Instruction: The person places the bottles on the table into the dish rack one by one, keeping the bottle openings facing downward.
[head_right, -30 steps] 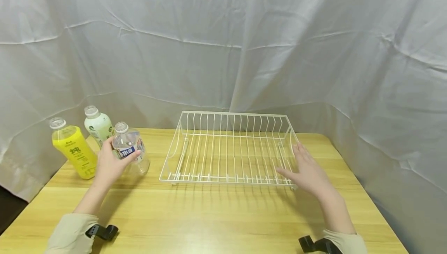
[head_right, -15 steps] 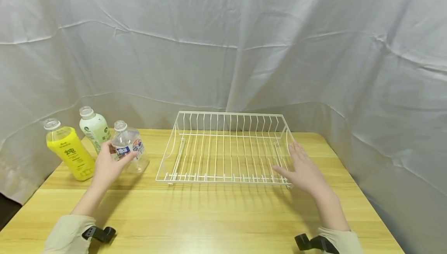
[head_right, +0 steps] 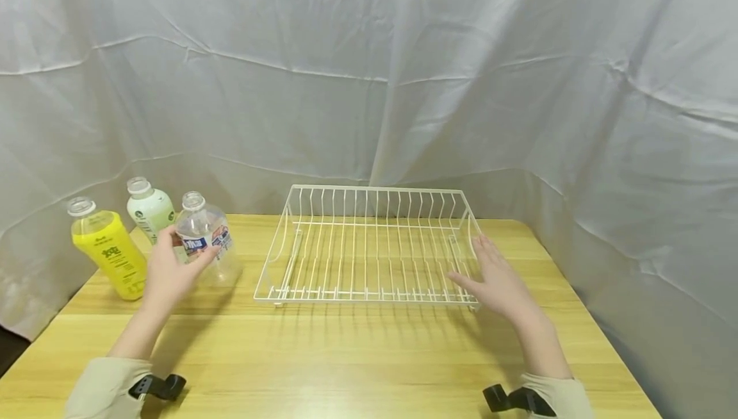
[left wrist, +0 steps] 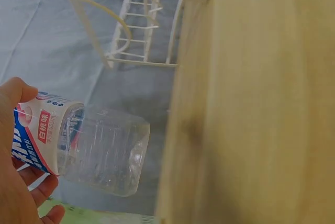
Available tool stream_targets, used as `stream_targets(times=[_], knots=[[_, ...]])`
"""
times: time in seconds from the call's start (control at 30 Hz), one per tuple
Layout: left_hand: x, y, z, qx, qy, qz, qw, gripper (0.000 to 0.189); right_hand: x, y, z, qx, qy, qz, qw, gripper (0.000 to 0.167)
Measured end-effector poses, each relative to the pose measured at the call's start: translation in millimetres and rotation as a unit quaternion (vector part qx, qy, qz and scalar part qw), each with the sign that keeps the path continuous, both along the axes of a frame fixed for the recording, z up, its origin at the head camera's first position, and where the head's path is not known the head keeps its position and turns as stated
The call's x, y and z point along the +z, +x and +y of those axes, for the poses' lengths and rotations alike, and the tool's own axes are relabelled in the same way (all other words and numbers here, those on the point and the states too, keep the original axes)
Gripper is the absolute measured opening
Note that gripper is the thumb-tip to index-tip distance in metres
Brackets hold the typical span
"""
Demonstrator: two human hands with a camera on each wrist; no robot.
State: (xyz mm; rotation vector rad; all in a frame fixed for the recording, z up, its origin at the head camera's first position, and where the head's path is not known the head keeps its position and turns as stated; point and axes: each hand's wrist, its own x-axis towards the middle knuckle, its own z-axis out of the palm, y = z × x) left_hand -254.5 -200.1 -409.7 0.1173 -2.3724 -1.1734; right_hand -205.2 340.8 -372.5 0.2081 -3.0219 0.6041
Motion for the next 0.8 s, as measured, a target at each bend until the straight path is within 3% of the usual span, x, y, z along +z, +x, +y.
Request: stream_targets(times=[0.17,0.3,0.63,0.8], knots=[[14.9,2.8,4.7,0.017,-0.042,0.053,0.9976,0.075,-0.2,0.5,1,0.0,-0.008,-0.002,1.0,0.099],[25.6,3.4,7.0,0.025,-0.049,0.081,0.9952,0.073,0.4,0.5,0,-0.001,-0.006,0.002,1.0,0.097],[37.0,7.3,11.0,0.025,-0.047,0.093,0.9943,0.07,2.8,2.1,-1,-0.002,-0.01,0.003,0.9999,0.097],[50.5,9.3,21.4,0.019,-0.049,0.116,0.9919,0.069,3.7,2.5,-1,0.0,-0.008,0.003,1.0,0.097]])
